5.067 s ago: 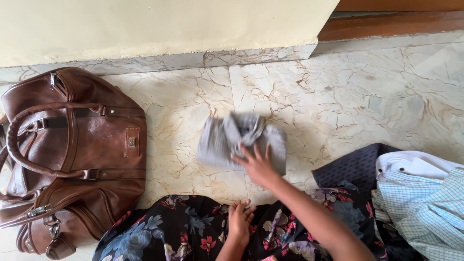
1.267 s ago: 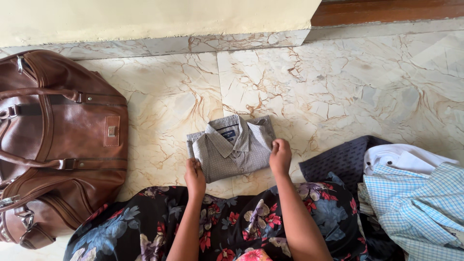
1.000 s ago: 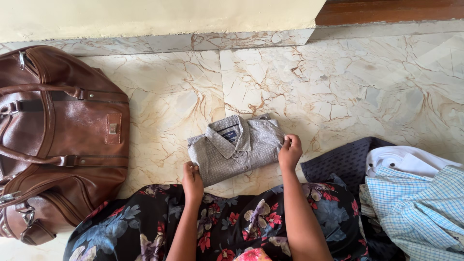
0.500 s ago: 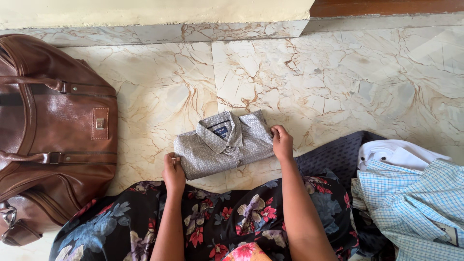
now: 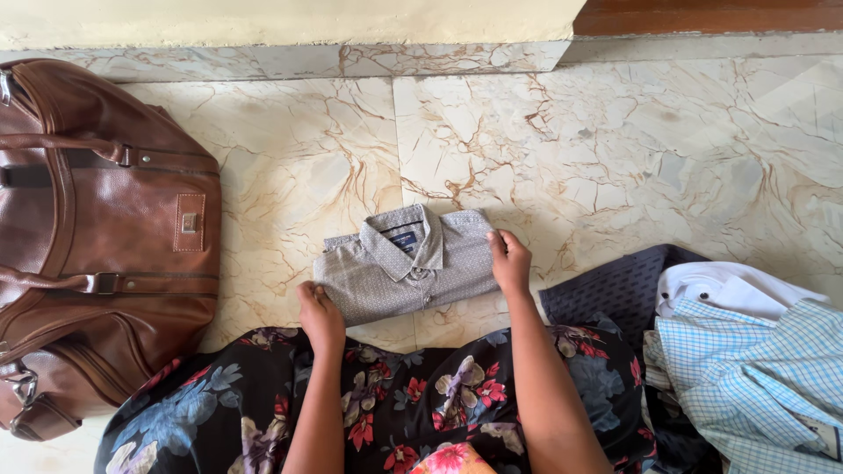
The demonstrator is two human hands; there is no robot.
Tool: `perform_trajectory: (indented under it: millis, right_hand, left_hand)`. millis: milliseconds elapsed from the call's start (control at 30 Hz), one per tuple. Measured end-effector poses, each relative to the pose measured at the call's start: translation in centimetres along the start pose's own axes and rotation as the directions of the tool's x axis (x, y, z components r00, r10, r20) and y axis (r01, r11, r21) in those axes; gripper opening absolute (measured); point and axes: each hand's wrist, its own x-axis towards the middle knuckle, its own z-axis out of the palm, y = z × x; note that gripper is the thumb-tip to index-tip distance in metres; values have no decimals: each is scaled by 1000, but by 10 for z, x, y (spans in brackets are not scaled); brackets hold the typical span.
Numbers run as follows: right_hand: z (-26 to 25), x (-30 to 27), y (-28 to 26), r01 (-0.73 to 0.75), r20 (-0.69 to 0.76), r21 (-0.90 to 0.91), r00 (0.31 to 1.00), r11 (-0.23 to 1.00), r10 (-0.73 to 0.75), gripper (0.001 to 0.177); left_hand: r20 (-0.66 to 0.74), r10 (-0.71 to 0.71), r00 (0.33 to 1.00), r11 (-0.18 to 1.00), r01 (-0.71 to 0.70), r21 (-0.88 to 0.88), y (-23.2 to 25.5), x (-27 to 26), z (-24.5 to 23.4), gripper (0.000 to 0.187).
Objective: The person folds a grey collared shirt and other items by hand on a tiled floor and places them into a brown leather duffle bag.
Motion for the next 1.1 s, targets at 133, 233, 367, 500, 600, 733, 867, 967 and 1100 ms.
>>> perform_trajectory:
  millis: [133, 233, 367, 500, 600, 733, 867, 967, 1100]
  right_hand:
    - [4, 8, 25, -75, 15, 50, 997, 996, 74, 34]
    - [3, 14, 41, -177, 46, 16, 983, 984, 176, 38]
    - [-24, 6, 50, -271, 115, 61, 958, 961, 263, 48]
    - [-55, -27, 66, -356, 210, -259, 886, 898, 412, 34]
    - [-66, -44, 80, -190, 332, -328, 894, 925, 301, 36]
    - [-56, -51, 60, -169, 368, -348, 880, 922, 300, 36]
    - [-58, -46, 27, -55, 326, -335, 930, 941, 170, 27]
    - [-69, -42, 12, -40, 315, -268, 940, 963, 127, 24]
    - [-69, -38, 7, -158, 391, -107, 901, 982, 188, 29]
  left_hand:
    - [76, 49, 996, 998, -45, -48, 3, 9, -6, 19]
    - [247, -56, 967, 933, 139, -331, -4, 17, -10, 19]
    - [379, -127, 917, 764, 334, -552, 3, 14, -15, 16]
    - [375, -117, 920, 734, 335, -591, 7, 9, -12, 16]
    - [346, -50, 937, 733, 270, -625, 2, 6, -9, 15]
    - [311, -40, 949, 768, 229, -598, 2, 4, -2, 16]
    - [233, -57, 971, 788, 187, -586, 5, 7, -9, 19]
    - [189, -33, 982, 840, 130, -528, 8, 7, -11, 21]
    - [173, -63, 983, 922, 124, -367, 13, 3, -10, 21]
